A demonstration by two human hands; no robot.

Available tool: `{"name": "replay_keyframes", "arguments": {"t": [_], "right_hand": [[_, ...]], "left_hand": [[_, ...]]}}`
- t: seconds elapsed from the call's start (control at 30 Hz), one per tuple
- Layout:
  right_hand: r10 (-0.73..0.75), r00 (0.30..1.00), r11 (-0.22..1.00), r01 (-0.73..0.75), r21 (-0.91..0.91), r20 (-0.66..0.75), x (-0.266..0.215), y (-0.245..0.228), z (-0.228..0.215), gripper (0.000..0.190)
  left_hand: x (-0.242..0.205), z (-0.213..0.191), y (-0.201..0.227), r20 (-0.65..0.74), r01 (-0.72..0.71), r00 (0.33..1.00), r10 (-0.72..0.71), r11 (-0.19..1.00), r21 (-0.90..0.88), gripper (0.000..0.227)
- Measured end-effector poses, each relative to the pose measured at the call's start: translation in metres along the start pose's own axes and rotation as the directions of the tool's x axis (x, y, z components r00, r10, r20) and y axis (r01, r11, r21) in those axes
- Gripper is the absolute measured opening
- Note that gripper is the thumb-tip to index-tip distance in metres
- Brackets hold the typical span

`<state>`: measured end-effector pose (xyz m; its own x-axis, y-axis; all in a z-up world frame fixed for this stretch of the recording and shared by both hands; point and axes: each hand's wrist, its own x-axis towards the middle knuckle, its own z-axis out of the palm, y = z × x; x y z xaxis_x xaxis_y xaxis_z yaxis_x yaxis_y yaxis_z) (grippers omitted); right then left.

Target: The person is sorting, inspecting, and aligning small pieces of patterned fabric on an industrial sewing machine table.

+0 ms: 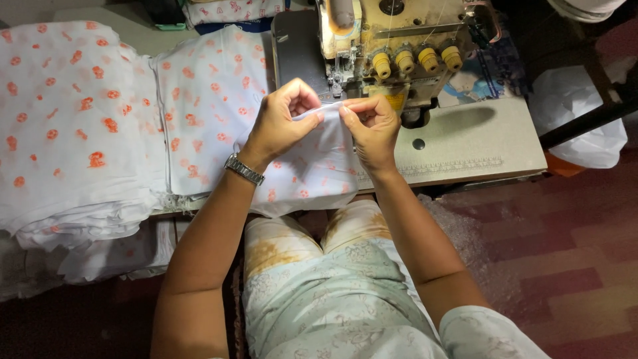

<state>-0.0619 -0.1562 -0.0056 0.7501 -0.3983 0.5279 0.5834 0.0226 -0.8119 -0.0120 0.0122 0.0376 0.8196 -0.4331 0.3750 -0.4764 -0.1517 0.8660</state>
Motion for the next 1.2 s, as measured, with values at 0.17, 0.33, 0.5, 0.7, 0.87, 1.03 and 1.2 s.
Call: {"name": "replay_keyframes", "arguments": {"t": [0.17,0.33,0.5,0.7,0.87,1.03,1.2], "right_hand": [[-0.016,1.0,0.999,0.016,0.044,0.0,-0.002,0.004,0.0,0.017],[0.018,1.0,1.0,-0.018,0.001,0.012,-0.005,0.0,-0.002,0.014],[0.114,0.992,0.993,-0.116,0.029,0.055,-0.033,-0.014,-0.01,0.029],[0.235,0.969,0.969,-0.24,0.054,0.074,-0.074,0.025,-0.033,0.023],[0.276,0.961,0.961,-0.276,0.024,0.007,-0.08,0.027,-0.032,0.015],[0.299,0.954,0.954,-0.299,0.033,0.009,-0.082,0.031,-0.035,0.012],[0.297,0.955,0.955,-0.296,-0.02,0.012,-0.083,0.028,-0.037,0.009]], "left_hand": [[0.0,0.008,0.018,0.011,-0.221,0.975,0.221,0.97,0.102,0.033],[-0.001,0.016,0.014,-0.084,-0.323,0.937,0.34,0.931,0.169,0.002],[0.01,0.004,0.019,-0.028,-0.304,0.948,0.316,0.931,0.2,0.003],[0.016,0.004,0.03,-0.009,-0.225,0.971,0.237,0.933,0.28,0.004],[0.017,0.006,0.031,-0.019,-0.23,0.969,0.246,0.929,0.291,0.006],[0.015,0.006,0.03,-0.03,-0.265,0.959,0.282,0.928,0.26,0.005],[0.015,0.005,0.028,-0.046,-0.25,0.961,0.271,0.931,0.267,0.005]]}}
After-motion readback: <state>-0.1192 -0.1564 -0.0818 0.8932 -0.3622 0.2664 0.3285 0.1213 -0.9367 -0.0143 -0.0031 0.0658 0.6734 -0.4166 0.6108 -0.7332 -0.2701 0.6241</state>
